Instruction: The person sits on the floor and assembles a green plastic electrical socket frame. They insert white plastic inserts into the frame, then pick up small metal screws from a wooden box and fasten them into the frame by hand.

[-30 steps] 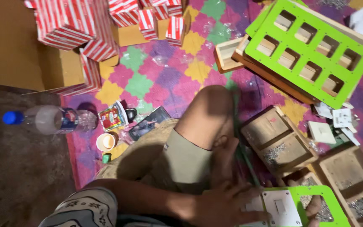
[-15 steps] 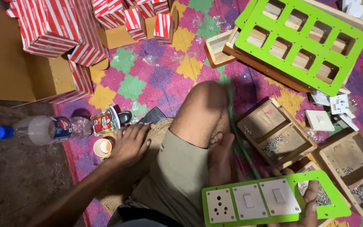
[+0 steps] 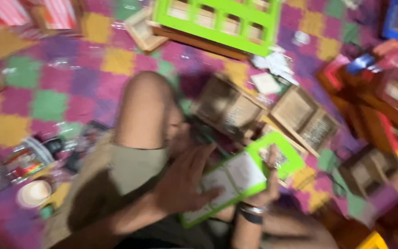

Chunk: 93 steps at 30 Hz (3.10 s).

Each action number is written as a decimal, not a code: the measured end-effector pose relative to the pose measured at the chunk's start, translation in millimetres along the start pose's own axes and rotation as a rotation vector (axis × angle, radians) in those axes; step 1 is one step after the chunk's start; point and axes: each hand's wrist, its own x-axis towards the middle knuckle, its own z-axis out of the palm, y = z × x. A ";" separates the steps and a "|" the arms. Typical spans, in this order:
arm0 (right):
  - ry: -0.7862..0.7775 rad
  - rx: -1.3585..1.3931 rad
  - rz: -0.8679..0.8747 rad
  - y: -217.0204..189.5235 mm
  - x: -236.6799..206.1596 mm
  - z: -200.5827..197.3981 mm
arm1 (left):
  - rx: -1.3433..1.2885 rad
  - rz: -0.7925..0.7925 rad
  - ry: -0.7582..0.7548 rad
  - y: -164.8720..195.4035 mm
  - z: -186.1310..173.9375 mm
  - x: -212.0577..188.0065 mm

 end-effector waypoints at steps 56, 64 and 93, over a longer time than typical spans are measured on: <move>0.221 -2.254 -0.389 -34.1 78.9 -30.9 | 0.656 0.041 -0.294 2.1 -27.9 -6.5; -0.403 -2.298 -0.133 52.1 131.0 15.2 | 0.542 0.048 -0.133 -5.4 -41.5 -19.3; -0.055 -1.076 0.250 -40.1 -31.5 25.0 | 0.674 0.075 -0.126 9.4 -41.2 -0.9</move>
